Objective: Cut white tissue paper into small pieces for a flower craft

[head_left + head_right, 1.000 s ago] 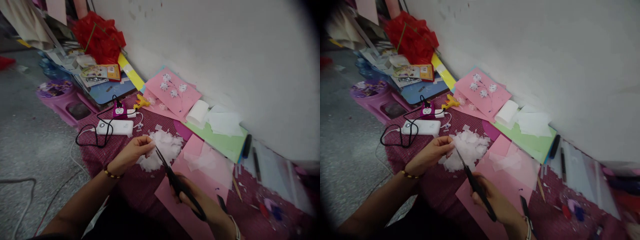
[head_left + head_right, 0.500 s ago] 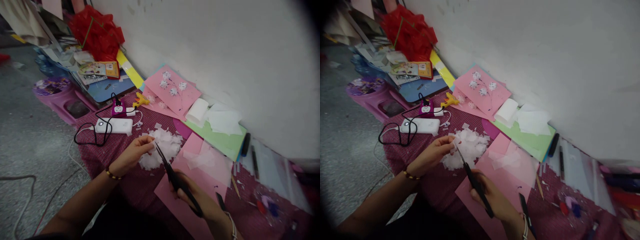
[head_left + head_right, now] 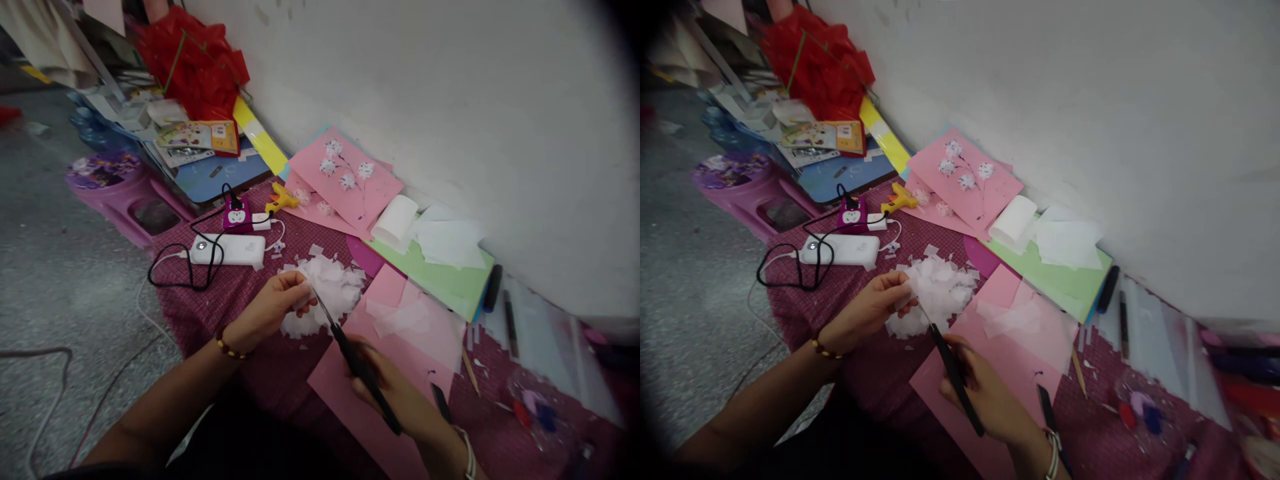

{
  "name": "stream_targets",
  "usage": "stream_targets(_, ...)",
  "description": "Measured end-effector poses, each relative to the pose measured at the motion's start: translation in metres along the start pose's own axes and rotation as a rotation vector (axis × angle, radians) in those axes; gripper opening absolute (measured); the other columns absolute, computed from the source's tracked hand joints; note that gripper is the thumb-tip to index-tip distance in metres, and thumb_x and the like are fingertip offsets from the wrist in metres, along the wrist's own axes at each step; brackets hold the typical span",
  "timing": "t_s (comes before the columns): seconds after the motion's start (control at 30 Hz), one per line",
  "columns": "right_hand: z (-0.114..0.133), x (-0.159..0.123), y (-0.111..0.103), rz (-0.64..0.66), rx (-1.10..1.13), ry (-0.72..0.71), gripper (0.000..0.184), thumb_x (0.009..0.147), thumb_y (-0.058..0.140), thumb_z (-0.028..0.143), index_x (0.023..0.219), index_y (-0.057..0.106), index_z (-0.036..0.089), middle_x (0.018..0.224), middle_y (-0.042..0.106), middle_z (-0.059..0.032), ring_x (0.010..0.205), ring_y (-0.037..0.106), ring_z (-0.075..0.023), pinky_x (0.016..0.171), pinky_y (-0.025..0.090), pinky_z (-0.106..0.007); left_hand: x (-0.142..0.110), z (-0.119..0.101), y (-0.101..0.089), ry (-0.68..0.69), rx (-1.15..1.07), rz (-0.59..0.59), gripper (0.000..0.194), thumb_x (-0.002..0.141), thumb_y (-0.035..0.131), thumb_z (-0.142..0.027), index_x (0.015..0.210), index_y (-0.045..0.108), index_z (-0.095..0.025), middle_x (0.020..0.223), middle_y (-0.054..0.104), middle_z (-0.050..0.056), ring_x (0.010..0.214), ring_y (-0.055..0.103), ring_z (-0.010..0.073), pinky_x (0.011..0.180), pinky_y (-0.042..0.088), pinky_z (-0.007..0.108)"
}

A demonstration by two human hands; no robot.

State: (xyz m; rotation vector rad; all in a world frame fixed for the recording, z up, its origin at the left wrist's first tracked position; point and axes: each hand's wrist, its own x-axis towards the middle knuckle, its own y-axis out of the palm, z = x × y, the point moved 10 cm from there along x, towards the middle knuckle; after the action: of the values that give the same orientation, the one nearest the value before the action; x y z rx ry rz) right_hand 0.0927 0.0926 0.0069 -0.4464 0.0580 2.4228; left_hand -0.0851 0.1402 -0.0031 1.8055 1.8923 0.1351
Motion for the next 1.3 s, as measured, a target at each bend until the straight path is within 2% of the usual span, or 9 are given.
stream_targets(0.2,-0.003,0.004,-0.002,-0.032,-0.042,0.055,0.054,0.087,0.065,0.044,0.134,0.051,0.02,0.098,0.057,-0.0043,0.087,0.054,-0.022,0.081,0.048,-0.039,-0.004,0.001,0.008,0.02,0.124,-0.024,0.032,0.074,0.076,-0.039,0.065,0.054,-0.017,0.057,0.059,-0.005,0.046,0.047,0.0047,0.048,0.035,0.019)
stream_targets(0.37,-0.003,0.001,-0.008,-0.068,-0.148,0.054,0.06,0.086,0.068,0.038,0.14,0.049,0.021,0.118,0.062,-0.0097,0.106,0.059,-0.0271,0.099,0.047,-0.047,-0.003,-0.001,0.008,0.059,0.026,-0.044,0.031,0.072,0.078,-0.037,0.066,0.056,-0.016,0.058,0.06,-0.004,0.048,0.048,0.0052,0.048,0.036,0.018)
stream_targets(0.53,-0.004,-0.001,-0.006,-0.053,-0.167,0.03,0.062,0.088,0.068,0.04,0.143,0.048,0.021,0.134,0.059,-0.0135,0.117,0.059,-0.0291,0.104,0.047,-0.049,-0.001,-0.008,-0.005,0.103,-0.106,-0.133,0.032,0.068,0.083,-0.036,0.068,0.057,-0.017,0.054,0.054,-0.006,0.048,0.047,0.0052,0.048,0.035,0.018)
stream_targets(0.7,-0.001,0.0,-0.006,-0.071,-0.133,-0.003,0.061,0.088,0.068,0.037,0.143,0.048,0.021,0.13,0.062,-0.0129,0.11,0.062,-0.0276,0.1,0.05,-0.048,-0.001,-0.002,0.003,0.084,-0.121,-0.055,0.031,0.071,0.081,-0.037,0.069,0.057,-0.017,0.058,0.055,-0.005,0.051,0.049,0.0066,0.051,0.039,0.02)
stream_targets(0.8,-0.001,0.001,-0.006,-0.074,-0.134,0.003,0.06,0.087,0.069,0.036,0.142,0.05,0.022,0.131,0.063,-0.013,0.109,0.063,-0.0284,0.1,0.05,-0.05,-0.002,0.004,0.005,0.051,-0.056,-0.039,0.031,0.073,0.078,-0.039,0.07,0.057,-0.016,0.059,0.056,-0.005,0.051,0.048,0.0063,0.051,0.037,0.021)
stream_targets(1.0,-0.002,0.002,-0.01,-0.123,-0.198,-0.005,0.062,0.087,0.07,0.037,0.143,0.049,0.021,0.147,0.055,-0.0162,0.134,0.052,-0.0339,0.113,0.038,-0.056,-0.004,0.004,0.005,0.075,0.152,-0.055,0.031,0.075,0.075,-0.039,0.066,0.057,-0.016,0.059,0.054,-0.005,0.052,0.043,0.0057,0.053,0.034,0.021)
stream_targets(1.17,-0.001,0.005,-0.014,-0.189,-0.194,0.03,0.054,0.085,0.071,0.032,0.137,0.057,0.022,0.137,0.063,-0.013,0.127,0.057,-0.0318,0.111,0.04,-0.052,-0.003,0.002,0.007,0.07,0.185,-0.057,0.025,0.073,0.072,-0.032,0.063,0.054,-0.017,0.058,0.051,-0.005,0.053,0.043,0.006,0.054,0.034,0.02)
stream_targets(1.3,-0.003,0.006,-0.017,-0.209,-0.17,0.052,0.044,0.087,0.067,0.033,0.129,0.064,0.021,0.116,0.07,-0.0091,0.106,0.064,-0.0284,0.094,0.05,-0.044,-0.003,0.004,0.005,-0.01,0.158,0.008,0.023,0.069,0.073,-0.034,0.07,0.059,-0.016,0.062,0.057,-0.004,0.052,0.048,0.0067,0.052,0.037,0.021)
